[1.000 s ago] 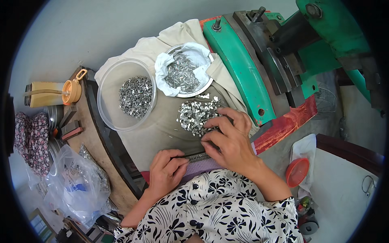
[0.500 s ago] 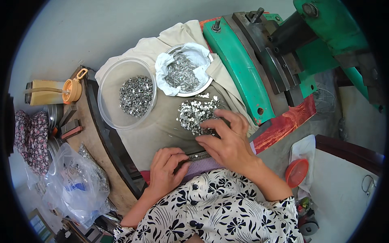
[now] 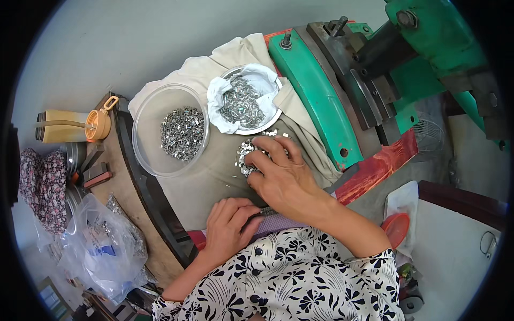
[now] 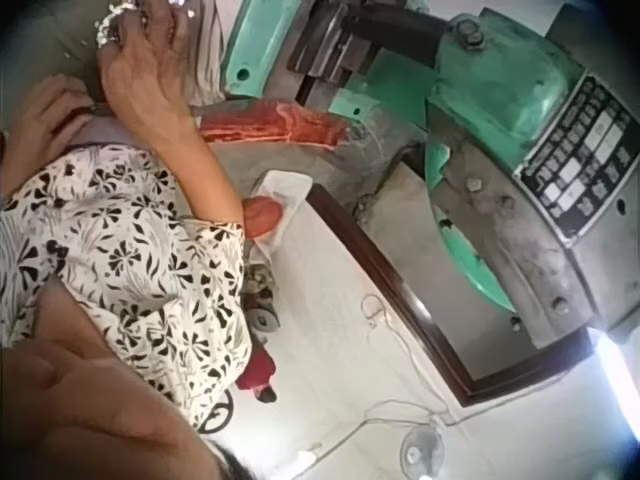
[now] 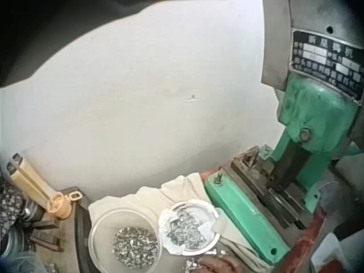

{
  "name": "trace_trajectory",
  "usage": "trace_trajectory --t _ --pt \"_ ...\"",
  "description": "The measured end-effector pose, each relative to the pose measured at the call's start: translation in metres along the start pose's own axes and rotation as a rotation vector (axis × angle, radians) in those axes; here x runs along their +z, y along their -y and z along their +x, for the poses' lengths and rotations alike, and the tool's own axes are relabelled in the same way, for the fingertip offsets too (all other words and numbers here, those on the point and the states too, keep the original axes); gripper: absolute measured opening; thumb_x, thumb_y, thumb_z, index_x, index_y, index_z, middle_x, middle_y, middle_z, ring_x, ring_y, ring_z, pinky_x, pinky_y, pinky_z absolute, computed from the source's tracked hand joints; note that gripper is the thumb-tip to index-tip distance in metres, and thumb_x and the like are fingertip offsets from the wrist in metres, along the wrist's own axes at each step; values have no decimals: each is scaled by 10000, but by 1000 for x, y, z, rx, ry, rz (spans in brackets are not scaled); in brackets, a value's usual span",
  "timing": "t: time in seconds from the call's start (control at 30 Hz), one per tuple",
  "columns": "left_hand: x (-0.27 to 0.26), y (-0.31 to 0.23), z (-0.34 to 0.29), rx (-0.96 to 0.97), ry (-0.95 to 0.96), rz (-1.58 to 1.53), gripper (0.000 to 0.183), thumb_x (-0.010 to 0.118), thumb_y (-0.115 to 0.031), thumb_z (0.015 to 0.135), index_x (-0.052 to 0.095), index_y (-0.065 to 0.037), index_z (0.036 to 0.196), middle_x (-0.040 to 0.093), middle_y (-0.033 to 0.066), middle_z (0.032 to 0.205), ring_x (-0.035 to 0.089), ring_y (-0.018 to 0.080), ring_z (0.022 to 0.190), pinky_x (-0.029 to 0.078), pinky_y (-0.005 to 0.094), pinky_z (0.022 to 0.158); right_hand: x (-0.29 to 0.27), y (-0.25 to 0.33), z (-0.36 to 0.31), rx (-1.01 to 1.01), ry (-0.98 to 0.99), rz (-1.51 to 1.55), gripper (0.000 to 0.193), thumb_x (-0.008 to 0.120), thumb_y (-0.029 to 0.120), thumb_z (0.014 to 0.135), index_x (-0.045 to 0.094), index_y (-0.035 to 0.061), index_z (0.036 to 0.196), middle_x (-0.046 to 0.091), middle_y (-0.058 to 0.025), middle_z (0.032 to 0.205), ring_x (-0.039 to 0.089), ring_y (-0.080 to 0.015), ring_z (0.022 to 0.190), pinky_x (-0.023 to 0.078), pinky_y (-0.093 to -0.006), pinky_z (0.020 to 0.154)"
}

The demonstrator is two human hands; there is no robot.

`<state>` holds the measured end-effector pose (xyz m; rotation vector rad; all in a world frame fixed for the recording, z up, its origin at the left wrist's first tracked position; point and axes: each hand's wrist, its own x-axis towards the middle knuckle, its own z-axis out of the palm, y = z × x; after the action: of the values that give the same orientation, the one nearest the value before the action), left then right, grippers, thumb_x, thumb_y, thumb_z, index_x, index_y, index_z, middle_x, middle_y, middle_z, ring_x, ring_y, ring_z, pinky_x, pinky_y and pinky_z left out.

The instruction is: Placing small metal components into a fixture for processing with a press machine.

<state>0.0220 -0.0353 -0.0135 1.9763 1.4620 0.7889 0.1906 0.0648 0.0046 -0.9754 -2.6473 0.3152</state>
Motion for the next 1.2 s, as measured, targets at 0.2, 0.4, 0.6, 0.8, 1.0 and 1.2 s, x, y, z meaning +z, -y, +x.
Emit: trace_trajectory --t 0.2,0.4,0.6,0.8,1.0,1.2 --pt "4 -3 4 8 -2 26 163 745 -100 765 662 -81 903 618 21 974 592 226 884 448 363 760 -2 -5 -2 32 -15 85 129 765 133 674 715 138 792 620 1 1121 460 -284 1269 269 -490 1090" --pt "11 -2 4 -1 -20 18 159 748 -101 760 660 -79 891 621 20 947 593 224 870 446 360 756 -1 -4 1 20 5 5 84 745 154 695 714 141 771 615 -2 1105 462 -281 1262 270 -486 1090" --pt "14 -3 4 29 -33 26 160 751 -118 771 657 -83 896 617 24 951 592 227 869 446 364 751 3 -2 -1 11 -14 35 122 762 157 672 664 134 741 609 0 1114 453 -279 1268 268 -499 1082" --pt "13 1 1 27 -46 15 193 781 -107 746 658 -86 894 618 33 944 589 242 847 448 364 724 2 -2 -11 96 -18 173 156 791 146 658 664 138 749 616 30 1185 440 -291 1286 272 -500 1063" --pt "13 0 3 51 -59 -6 209 802 -75 724 663 -85 879 628 45 926 592 258 814 449 364 700 -1 2 -11 120 -24 152 144 789 146 646 675 140 733 620 34 1192 443 -296 1278 270 -492 1054" --pt "7 3 -1 -8 -136 -38 217 804 -53 715 670 -87 882 634 41 920 594 253 790 438 361 688 -9 3 -37 172 -157 190 154 808 211 627 687 192 721 661 54 1114 459 -309 1245 274 -491 1031"
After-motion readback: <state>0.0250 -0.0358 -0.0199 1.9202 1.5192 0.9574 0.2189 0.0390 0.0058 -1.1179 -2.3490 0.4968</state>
